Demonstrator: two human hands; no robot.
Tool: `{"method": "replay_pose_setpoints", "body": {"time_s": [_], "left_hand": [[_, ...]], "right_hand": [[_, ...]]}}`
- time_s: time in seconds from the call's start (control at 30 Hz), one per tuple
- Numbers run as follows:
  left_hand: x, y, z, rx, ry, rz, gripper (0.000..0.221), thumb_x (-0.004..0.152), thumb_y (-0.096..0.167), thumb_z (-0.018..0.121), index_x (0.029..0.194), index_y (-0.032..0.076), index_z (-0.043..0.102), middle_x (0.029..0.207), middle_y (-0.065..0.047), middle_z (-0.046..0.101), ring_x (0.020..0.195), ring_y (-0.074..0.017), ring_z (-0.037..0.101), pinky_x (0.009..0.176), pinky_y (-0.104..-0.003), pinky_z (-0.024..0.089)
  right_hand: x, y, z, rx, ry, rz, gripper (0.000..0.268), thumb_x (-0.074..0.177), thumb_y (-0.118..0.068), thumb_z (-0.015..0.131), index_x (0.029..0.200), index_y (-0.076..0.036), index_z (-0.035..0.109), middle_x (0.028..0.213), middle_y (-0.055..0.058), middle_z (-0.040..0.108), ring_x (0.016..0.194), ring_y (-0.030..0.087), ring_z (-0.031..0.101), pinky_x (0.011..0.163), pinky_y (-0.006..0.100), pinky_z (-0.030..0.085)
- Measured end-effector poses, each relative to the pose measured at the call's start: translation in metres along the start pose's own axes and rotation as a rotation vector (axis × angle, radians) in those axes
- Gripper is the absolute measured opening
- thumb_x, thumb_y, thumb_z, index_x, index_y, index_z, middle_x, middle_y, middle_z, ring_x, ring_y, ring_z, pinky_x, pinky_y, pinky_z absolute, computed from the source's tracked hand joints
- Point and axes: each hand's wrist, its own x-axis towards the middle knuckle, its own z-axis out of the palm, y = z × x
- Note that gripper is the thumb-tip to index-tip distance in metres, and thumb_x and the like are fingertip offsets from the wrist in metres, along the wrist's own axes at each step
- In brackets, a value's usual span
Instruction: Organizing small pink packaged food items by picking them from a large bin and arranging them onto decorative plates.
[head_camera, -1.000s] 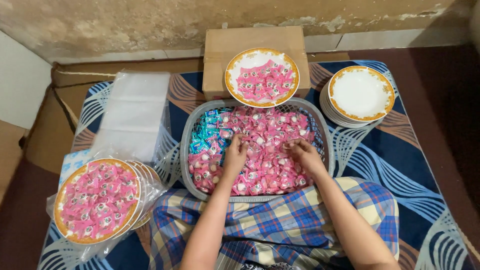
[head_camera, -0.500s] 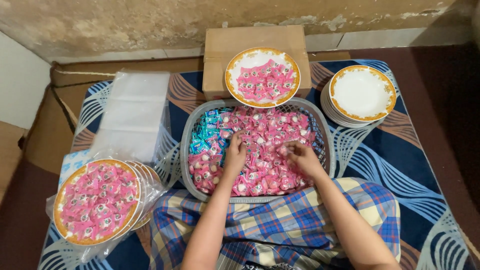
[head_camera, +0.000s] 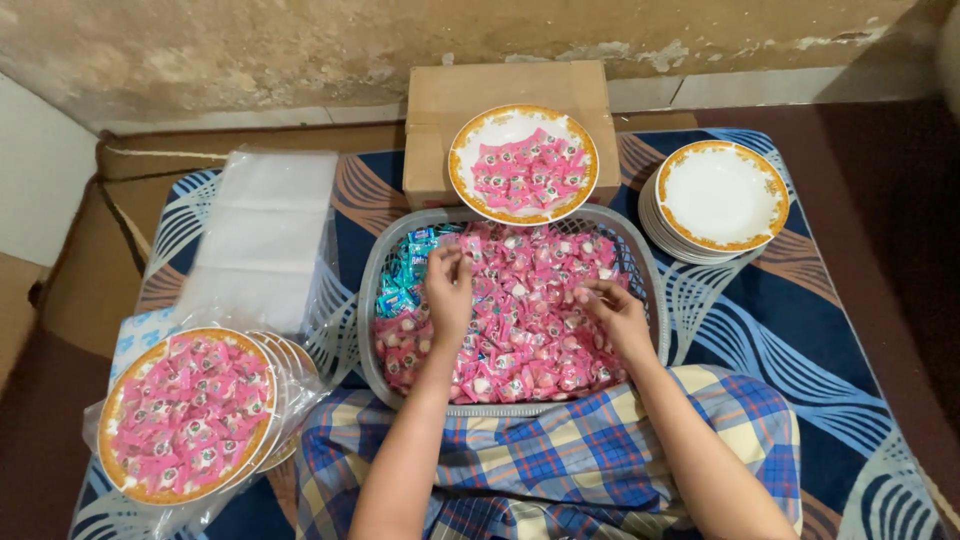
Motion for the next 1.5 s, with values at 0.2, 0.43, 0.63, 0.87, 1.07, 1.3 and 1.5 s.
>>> {"method": "replay_pose_setpoints", "body": {"time_s": [0.2, 0.43, 0.63, 0.87, 1.07, 1.3, 1.5], "left_hand": [[0.075, 0.021, 0.023, 0.390, -0.013, 0.302, 0.024, 0.090, 0.021, 0.070, 0.112, 0.031, 0.069, 0.100, 0.009, 0.074, 0.102, -0.0171, 0.062, 0.088, -0.037, 0.047], [0.140, 0.032, 0.040, 0.856, -0.351, 0.326, 0.021, 0.097, 0.028, 0.053, 0.118, 0.031, 0.057, 0.100, 0.006, 0.073, 0.116, -0.0169, 0.053, 0.093, -0.044, 0.034], [0.158, 0.009, 0.049, 0.957, -0.372, 0.429, 0.025, 0.098, 0.020, 0.052, 0.118, 0.027, 0.066, 0.103, 0.006, 0.074, 0.114, -0.0164, 0.050, 0.089, -0.042, 0.034], [0.156, 0.044, 0.042, 0.972, -0.447, 0.340, 0.049, 0.096, 0.008, 0.049, 0.144, 0.020, 0.050, 0.140, -0.003, 0.061, 0.126, -0.0249, 0.044, 0.094, -0.048, 0.035], [0.164, 0.041, 0.041, 0.913, -0.461, 0.287, 0.055, 0.095, 0.008, 0.048, 0.148, 0.021, 0.042, 0.148, -0.003, 0.054, 0.128, -0.0269, 0.042, 0.095, -0.047, 0.036], [0.162, 0.030, 0.036, 0.897, -0.402, 0.407, 0.034, 0.094, 0.013, 0.051, 0.124, 0.019, 0.065, 0.145, 0.003, 0.056, 0.123, -0.0251, 0.042, 0.092, -0.044, 0.039], [0.146, 0.025, 0.028, 0.729, -0.373, 0.395, 0.031, 0.095, 0.012, 0.053, 0.119, 0.024, 0.068, 0.143, 0.008, 0.060, 0.128, -0.0228, 0.044, 0.099, -0.045, 0.038]], "right_hand": [[0.010, 0.014, -0.005, 0.005, 0.038, 0.032, 0.024, 0.086, -0.011, 0.075, 0.110, -0.006, 0.071, 0.075, 0.018, 0.069, 0.027, 0.025, 0.052, 0.018, 0.030, 0.035], [0.002, -0.001, 0.003, -0.025, 0.060, -0.022, 0.022, 0.086, -0.010, 0.073, 0.108, -0.005, 0.072, 0.080, 0.016, 0.069, 0.026, 0.021, 0.052, 0.020, 0.027, 0.036], [0.005, -0.015, 0.015, -0.050, 0.041, -0.052, 0.025, 0.086, -0.006, 0.071, 0.110, -0.006, 0.072, 0.070, 0.016, 0.067, 0.023, 0.022, 0.049, 0.018, 0.027, 0.034], [0.031, -0.096, 0.061, -0.209, 0.168, -0.612, 0.020, 0.086, -0.002, 0.077, 0.107, -0.005, 0.076, 0.098, 0.011, 0.073, 0.087, 0.021, 0.070, 0.082, 0.034, 0.058], [0.118, -0.114, 0.106, -0.558, 0.028, -0.833, 0.026, 0.086, -0.006, 0.074, 0.109, -0.018, 0.077, 0.100, 0.004, 0.074, 0.093, 0.026, 0.074, 0.084, 0.040, 0.059], [0.162, -0.109, 0.129, -0.908, -0.137, -0.915, 0.033, 0.087, -0.006, 0.063, 0.118, -0.013, 0.070, 0.122, 0.009, 0.072, 0.121, 0.032, 0.065, 0.108, 0.059, 0.042], [0.160, -0.103, 0.075, -0.739, 0.005, -1.005, 0.030, 0.086, 0.000, 0.065, 0.111, -0.013, 0.072, 0.114, 0.010, 0.073, 0.121, 0.033, 0.065, 0.112, 0.054, 0.036]]}}
